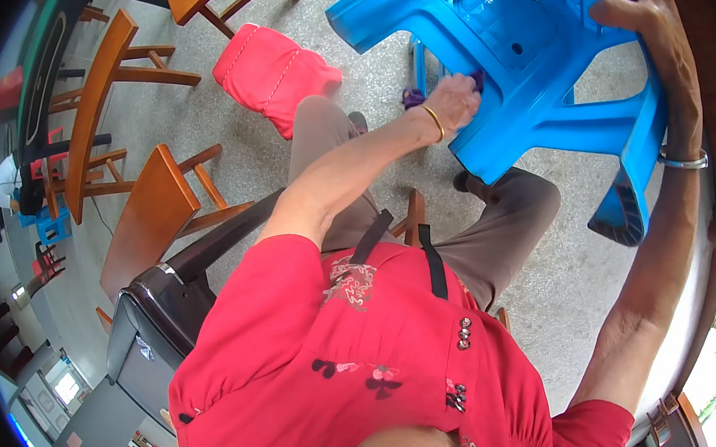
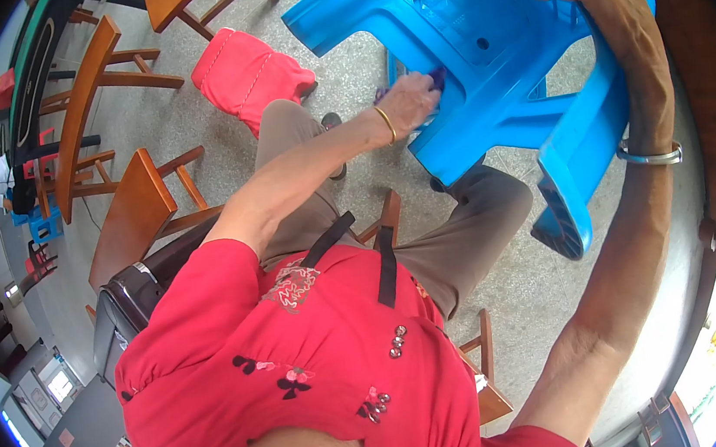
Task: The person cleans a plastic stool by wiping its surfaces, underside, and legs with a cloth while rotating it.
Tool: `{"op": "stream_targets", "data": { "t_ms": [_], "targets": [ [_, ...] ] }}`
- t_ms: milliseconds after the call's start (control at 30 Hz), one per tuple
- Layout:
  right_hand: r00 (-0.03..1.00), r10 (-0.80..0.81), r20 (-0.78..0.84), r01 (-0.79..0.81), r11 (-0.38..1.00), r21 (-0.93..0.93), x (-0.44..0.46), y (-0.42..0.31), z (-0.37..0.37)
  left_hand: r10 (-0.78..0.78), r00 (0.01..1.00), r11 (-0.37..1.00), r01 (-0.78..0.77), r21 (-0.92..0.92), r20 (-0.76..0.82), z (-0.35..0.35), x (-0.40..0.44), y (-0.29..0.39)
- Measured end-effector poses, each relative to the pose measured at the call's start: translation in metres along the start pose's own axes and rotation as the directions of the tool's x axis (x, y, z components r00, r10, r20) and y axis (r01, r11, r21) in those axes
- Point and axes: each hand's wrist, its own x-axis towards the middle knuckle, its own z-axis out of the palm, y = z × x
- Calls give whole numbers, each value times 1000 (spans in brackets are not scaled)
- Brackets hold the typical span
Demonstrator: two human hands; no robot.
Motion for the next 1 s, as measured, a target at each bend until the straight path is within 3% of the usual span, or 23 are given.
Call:
{"op": "stream_targets", "data": {
  "t_ms": [33,100,133,200,233,300,333,400,433,500,533,600,633,667,733,800,833,900,1000],
  "targets": [
    [1000,0,-4,0,1000,2,-5,-2,6,3,1000,1000,-3,1,2,-5,2,-14],
    [984,-156,-83,117,927,-356,-17,-6,18,-96,992,992,102,73,-82,-12,3,-38],
    [983,-158,-88,117,928,-354,-15,1,13,-91,993,992,97,77,-81,-14,6,-46],
    [992,-120,-27,110,963,-245,-6,16,-3,-278,960,953,281,112,-36,-18,10,-55],
    [992,-126,-30,115,963,-244,-2,-1,5,-275,961,953,278,118,-40,-13,13,-51],
    [926,305,-223,-352,910,-218,12,-36,21,-412,910,909,413,52,-37,2,24,-33],
    [925,308,-221,-354,909,-218,9,-25,15,-356,935,934,355,-39,-8,2,27,-25],
    [999,-41,-9,41,999,28,-1,7,1,-344,939,933,342,-107,6,6,37,-1],
    [999,-34,-4,34,999,25,-3,7,5,-322,947,932,319,-171,6,11,41,9],
    [983,-183,-25,160,910,-384,-7,0,15,-287,955,920,297,-256,79,18,45,29],
    [983,-181,-19,160,908,-387,-5,2,13,-242,959,902,278,-330,146,19,43,37],
    [989,-144,-14,141,983,-115,3,8,9,-240,963,911,268,-313,126,13,34,45],
    [990,-142,-14,139,983,-120,3,9,9,-237,965,918,260,-299,114,9,29,47],
    [988,-149,-45,135,962,-237,1,10,10,-171,961,927,232,-294,219,3,24,43],
    [982,-174,-74,137,924,-356,9,12,4,-152,974,935,196,-295,167,7,4,43],
    [985,-139,105,131,988,75,19,15,1,-111,985,950,144,-277,129,9,-16,43],
    [985,-130,111,122,990,76,14,11,5,-117,984,947,151,-284,134,7,-24,43],
    [978,-201,63,210,917,-338,-1,0,15,-141,989,928,150,-342,52,7,-43,48],
    [978,-168,121,189,964,-187,1,0,6,-156,986,933,168,-320,62,5,-67,53]
  ]
}}
